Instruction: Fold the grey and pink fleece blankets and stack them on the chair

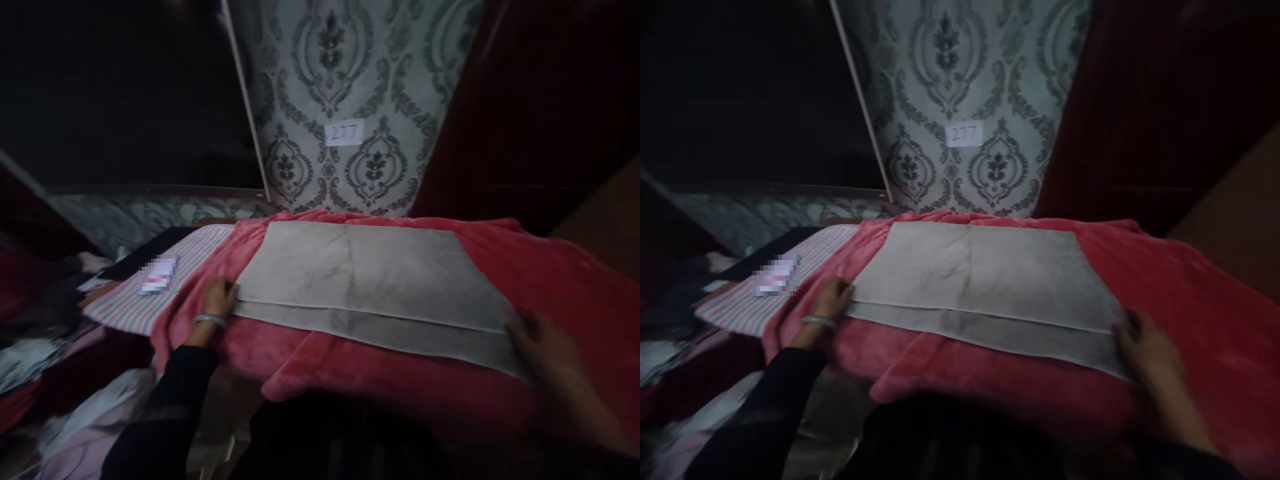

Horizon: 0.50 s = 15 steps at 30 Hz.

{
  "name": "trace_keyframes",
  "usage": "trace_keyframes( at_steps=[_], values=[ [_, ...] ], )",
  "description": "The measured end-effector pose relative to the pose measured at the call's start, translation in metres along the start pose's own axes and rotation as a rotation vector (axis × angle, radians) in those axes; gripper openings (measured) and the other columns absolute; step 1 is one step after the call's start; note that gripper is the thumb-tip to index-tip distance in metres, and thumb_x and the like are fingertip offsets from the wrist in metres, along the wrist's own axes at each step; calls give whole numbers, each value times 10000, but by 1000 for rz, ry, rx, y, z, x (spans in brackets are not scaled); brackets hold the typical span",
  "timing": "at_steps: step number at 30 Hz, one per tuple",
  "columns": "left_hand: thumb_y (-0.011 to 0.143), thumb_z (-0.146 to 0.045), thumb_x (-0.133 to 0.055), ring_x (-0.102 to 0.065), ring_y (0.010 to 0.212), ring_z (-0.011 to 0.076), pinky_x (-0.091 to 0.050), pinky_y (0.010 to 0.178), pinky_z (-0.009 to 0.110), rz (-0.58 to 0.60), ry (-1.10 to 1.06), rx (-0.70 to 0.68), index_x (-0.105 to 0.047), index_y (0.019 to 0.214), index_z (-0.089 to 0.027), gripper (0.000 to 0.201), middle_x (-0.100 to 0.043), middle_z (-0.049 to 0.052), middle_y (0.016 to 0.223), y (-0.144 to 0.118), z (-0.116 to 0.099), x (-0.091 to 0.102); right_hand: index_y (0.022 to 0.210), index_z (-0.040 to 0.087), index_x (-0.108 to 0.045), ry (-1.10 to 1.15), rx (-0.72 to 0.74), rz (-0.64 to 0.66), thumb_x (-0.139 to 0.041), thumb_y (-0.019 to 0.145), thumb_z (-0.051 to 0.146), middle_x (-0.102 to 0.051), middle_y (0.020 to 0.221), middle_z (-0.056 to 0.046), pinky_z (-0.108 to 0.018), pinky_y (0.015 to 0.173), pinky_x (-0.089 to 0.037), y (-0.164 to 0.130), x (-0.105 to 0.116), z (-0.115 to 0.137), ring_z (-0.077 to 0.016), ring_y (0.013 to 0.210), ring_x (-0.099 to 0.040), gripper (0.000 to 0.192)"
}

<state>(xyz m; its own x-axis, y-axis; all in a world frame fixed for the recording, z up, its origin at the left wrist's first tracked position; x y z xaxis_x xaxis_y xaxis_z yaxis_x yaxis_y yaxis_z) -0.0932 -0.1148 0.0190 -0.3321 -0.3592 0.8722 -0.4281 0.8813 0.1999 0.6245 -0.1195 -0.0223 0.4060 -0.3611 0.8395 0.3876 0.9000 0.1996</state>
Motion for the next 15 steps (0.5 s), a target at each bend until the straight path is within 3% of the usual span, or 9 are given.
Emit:
trace_keyframes(
  at_steps=[3, 6, 10, 15],
  values=[
    [771, -237, -514, -636, 1120, 275, -511, 1034, 436, 19, -76, -215, -647, 1165, -175, 421, -697, 103, 1164, -19, 3, 1, 1256, 344, -636, -34, 369, -13, -460, 710, 456, -559, 1417, -210, -629, 1080, -388, -6, -20, -7, -449, 1334, -496, 585],
    [746, -203, -524, -606, 1198, 281, -488, 1075, 452, 25, -67, -336, -619, 1287, -169, 550, -655, 113, 1288, -34, 1, 2, 1292, 469, -602, -16, 529, -41, -506, 685, 436, -535, 1433, -177, -607, 1066, -380, -5, -40, -20, -422, 1311, -514, 616],
    [820, -178, -480, -630, 1180, 301, -488, 1065, 442, 66, 68, -339, -676, 1257, -172, 479, -666, 138, 1268, -36, -11, 0, 1230, 426, -653, -67, 553, -60, -466, 727, 474, -618, 1288, -206, -603, 1074, -391, -1, -40, -2, -437, 1225, -566, 539],
    [882, -224, -436, -676, 1093, 315, -516, 1014, 421, 70, 66, -297, -739, 1167, -214, 416, -723, 114, 1193, -23, -19, 3, 1142, 325, -694, -43, 408, -23, -381, 825, 450, -681, 1260, -144, -532, 1092, -447, -12, -5, 47, -369, 1248, -588, 462]
  ],
)
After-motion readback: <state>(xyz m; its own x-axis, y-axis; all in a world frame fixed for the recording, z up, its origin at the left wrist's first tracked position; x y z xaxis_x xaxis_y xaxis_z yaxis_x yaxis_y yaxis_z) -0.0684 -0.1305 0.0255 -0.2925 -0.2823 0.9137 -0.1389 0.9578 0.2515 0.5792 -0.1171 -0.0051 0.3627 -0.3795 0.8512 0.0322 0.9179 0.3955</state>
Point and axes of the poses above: each hand's wrist, its own y-axis towards the middle knuckle, its own x-axis out of the back of the hand, z = x × y, the point moved 7 cm from there along y, towards the middle knuckle
